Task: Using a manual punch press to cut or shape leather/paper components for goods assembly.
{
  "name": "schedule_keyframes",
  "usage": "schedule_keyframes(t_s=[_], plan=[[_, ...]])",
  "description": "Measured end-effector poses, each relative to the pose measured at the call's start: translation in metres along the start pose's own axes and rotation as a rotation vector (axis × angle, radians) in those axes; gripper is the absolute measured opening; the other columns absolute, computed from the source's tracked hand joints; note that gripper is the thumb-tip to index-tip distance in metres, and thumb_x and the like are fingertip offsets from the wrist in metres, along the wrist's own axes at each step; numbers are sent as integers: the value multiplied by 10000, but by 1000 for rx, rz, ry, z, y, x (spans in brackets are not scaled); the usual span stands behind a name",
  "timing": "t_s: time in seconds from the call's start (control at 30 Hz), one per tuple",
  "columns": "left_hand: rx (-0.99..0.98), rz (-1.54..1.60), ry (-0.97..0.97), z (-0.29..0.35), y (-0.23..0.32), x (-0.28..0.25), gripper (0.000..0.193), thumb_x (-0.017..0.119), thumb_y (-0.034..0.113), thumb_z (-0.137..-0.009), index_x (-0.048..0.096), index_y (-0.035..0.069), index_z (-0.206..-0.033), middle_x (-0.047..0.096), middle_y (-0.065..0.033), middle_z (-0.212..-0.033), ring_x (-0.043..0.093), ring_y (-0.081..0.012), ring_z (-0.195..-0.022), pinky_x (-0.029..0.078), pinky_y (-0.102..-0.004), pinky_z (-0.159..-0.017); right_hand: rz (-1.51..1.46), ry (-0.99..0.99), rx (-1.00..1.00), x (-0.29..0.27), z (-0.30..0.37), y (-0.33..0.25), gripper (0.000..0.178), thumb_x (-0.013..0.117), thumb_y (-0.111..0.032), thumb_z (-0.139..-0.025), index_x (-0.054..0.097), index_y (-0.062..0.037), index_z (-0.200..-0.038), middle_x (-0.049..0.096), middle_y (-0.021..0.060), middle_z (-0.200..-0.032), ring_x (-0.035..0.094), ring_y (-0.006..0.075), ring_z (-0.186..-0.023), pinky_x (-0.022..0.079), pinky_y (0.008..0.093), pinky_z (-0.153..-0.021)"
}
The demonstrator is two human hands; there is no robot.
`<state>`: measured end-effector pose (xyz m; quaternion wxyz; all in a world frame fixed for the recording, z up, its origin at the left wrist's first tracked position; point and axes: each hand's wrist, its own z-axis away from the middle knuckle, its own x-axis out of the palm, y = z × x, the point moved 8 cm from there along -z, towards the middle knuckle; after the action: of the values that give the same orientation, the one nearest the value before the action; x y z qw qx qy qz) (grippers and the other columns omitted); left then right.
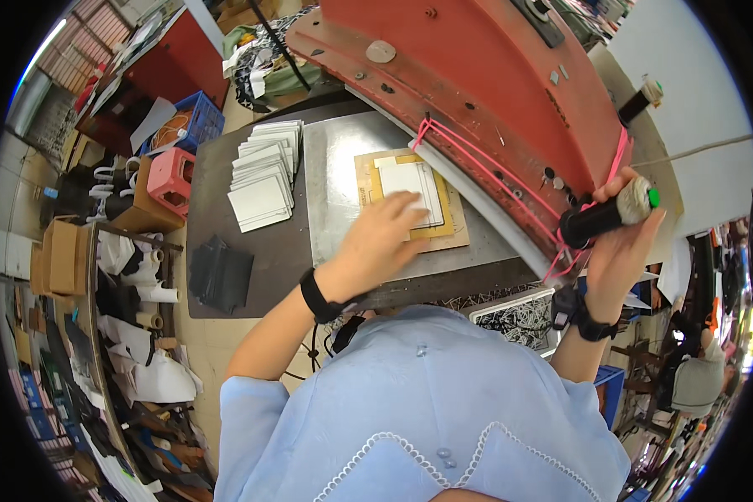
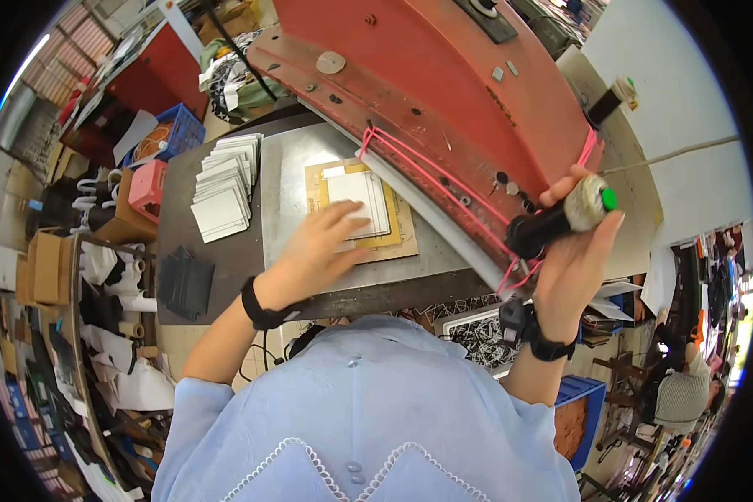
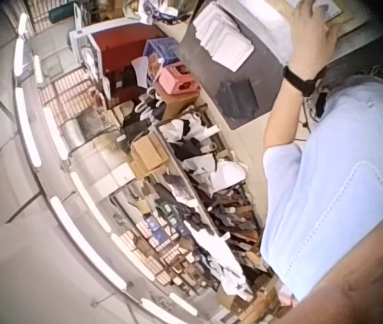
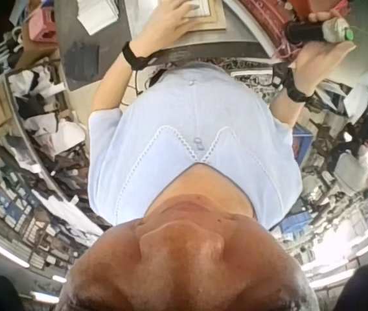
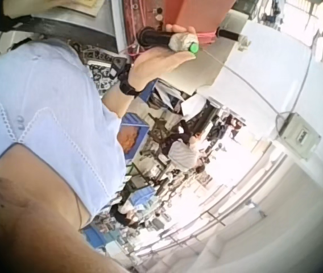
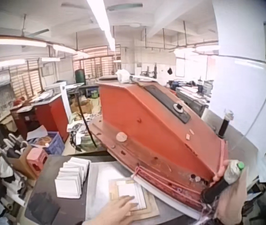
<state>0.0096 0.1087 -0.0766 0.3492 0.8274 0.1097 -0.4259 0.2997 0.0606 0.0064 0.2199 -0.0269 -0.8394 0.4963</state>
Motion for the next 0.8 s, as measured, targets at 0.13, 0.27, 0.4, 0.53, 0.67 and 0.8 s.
schedule_keyframes(t_s=[0.13, 0.27, 0.4, 0.53, 0.67, 0.8], plan=[[-25, -227, -43, -12, -19, 5, 383, 731, 235, -846, 603, 16, -1133, 586, -180, -1276, 559, -364, -1184, 455, -429, -992, 125, 200, -82, -28, -29, -3, 593, 349, -482, -1071, 492, 33, -1329, 598, 122, -1217, 542, 225, -1148, 414, 383, -1019], [69, -476, -18, -4, -24, 30, 322, 705, 225, -853, 584, 6, -1056, 611, -177, -1230, 611, -357, -1098, 506, -403, -914, 809, 351, -522, -29, -12, -4, 469, 543, -197, -1030, 427, 41, -1416, 476, 139, -1432, 462, 219, -1279, 365, 420, -1088], [213, -757, -16, -5, -13, 38, 249, 663, 156, -868, 579, 14, -1055, 651, -172, -1135, 666, -306, -980, 549, -364, -787, 736, -1, -139, 11, 3, 50, 311, 578, -122, -988, 594, -27, -1284, 636, 68, -1241, 581, 178, -1127, 442, 330, -988], [41, -360, 64, -16, -36, 12, 210, 606, 99, -896, 593, 18, -1089, 693, -139, -1019, 694, -260, -884, 549, -350, -695, 478, -335, 454, 57, 41, 144, 300, 556, -207, -1017, 595, 0, -1231, 705, 88, -921, 654, 126, -777, 526, 260, -714], [-162, -208, 207, -14, -43, -17, 208, 549, 130, -962, 589, 23, -1136, 705, -136, -952, 693, -290, -770, 530, -359, -600, 262, -413, 804, 86, 52, 184, 323, 536, -276, -1028, 613, 8, -1160, 687, 82, -855, 608, 104, -657, 506, 246, -583], [-535, -75, 476, 15, -73, -39, 249, 491, 189, -1038, 575, 20, -1201, 666, -134, -791, 635, -283, -543, 501, -365, -517, 665, -668, 248, 124, 38, 159, 223, 619, -200, -956, 665, -11, -1066, 662, 107, -1021, 643, 199, -840, 508, 302, -691]])
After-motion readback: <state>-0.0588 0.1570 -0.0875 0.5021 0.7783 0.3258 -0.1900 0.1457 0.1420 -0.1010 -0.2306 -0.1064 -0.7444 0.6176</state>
